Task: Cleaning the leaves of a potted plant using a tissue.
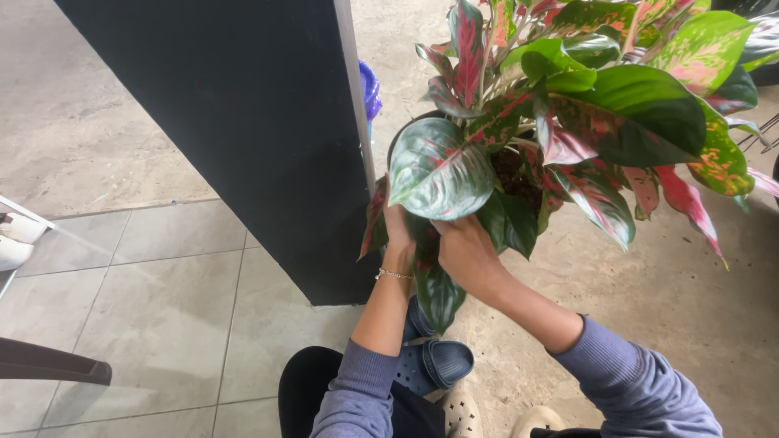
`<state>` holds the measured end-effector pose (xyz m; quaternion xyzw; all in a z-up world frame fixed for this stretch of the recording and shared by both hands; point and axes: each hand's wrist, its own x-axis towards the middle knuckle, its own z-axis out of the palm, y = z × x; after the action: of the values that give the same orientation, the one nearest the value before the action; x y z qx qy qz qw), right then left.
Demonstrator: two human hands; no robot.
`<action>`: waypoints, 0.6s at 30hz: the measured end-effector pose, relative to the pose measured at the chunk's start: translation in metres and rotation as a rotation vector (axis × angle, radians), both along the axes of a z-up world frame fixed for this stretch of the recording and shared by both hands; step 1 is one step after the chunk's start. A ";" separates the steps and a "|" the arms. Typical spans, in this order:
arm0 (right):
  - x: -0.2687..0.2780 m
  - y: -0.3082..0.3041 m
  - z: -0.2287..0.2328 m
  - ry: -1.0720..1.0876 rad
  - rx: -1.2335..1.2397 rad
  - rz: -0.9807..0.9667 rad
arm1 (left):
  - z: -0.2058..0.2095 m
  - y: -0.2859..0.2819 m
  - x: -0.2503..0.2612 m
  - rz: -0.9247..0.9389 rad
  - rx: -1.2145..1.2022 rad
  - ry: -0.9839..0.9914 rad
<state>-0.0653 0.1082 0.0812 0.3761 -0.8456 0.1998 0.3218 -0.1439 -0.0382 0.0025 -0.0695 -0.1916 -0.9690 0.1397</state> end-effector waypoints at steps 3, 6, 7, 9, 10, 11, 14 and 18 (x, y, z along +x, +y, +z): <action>-0.015 -0.002 0.004 -0.114 -0.062 0.054 | -0.009 0.001 -0.001 -0.130 0.057 0.102; -0.017 -0.007 0.015 -0.135 -0.067 0.084 | -0.011 0.000 0.000 0.038 -0.049 -0.011; -0.010 -0.011 0.017 -0.149 -0.114 0.143 | -0.002 -0.003 0.005 -0.025 -0.049 -0.003; 0.004 -0.018 0.012 -0.160 -0.157 0.206 | 0.001 -0.010 0.007 -0.084 -0.046 0.009; 0.012 -0.021 0.005 -0.118 -0.092 0.190 | -0.006 -0.013 0.003 -0.199 -0.005 0.096; 0.019 -0.023 -0.002 -0.075 -0.031 0.171 | -0.013 -0.016 -0.001 -0.316 0.034 0.185; 0.001 -0.019 0.005 -0.111 -0.056 0.183 | -0.006 -0.019 0.005 -0.205 -0.092 0.111; -0.038 -0.022 0.007 -0.159 -0.141 0.144 | 0.001 -0.011 0.009 -0.187 -0.061 -0.015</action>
<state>-0.1035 0.0857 0.0878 0.3952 -0.8231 0.3107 0.2642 -0.1348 -0.0488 0.0038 -0.0841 -0.2146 -0.9720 0.0451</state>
